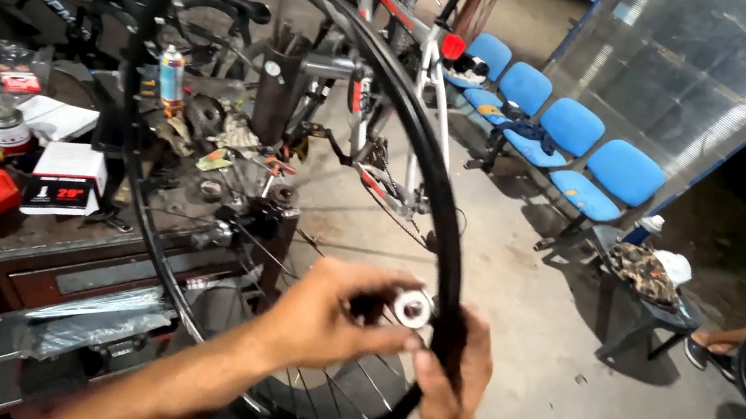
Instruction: The person is repairing a bicycle wheel by spinning it to check its alignment and manually adjusting the hub and spokes at a workbench.
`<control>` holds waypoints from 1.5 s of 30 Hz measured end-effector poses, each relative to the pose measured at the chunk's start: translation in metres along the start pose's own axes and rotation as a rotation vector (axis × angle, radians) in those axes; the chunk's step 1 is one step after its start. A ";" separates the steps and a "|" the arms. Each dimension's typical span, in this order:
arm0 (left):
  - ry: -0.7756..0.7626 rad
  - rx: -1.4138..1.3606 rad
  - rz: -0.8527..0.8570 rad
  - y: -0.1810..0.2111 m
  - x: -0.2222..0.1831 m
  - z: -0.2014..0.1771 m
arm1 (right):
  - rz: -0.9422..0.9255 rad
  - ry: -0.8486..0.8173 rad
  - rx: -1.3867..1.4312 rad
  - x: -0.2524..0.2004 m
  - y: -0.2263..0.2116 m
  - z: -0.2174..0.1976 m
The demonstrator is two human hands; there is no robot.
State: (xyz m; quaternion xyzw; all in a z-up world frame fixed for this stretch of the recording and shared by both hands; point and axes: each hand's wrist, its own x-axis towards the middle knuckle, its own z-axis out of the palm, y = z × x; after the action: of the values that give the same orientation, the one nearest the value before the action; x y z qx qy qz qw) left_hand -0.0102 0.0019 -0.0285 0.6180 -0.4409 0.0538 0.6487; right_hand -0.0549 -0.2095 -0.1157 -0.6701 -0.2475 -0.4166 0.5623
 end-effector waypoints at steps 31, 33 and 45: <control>0.120 0.370 0.462 0.028 0.011 0.002 | 0.301 -0.280 0.399 0.087 -0.065 0.005; 0.218 0.497 0.571 0.033 0.019 0.000 | 0.260 -0.275 0.331 0.088 -0.066 0.006; 0.148 0.105 0.234 0.023 0.036 -0.006 | 0.178 -0.310 0.388 0.078 -0.062 0.006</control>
State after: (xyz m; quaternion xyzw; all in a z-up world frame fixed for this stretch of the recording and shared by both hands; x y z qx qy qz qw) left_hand 0.0005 -0.0050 0.0133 0.5901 -0.4574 0.1973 0.6354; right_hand -0.0621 -0.1993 -0.0167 -0.6245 -0.3460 -0.2026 0.6703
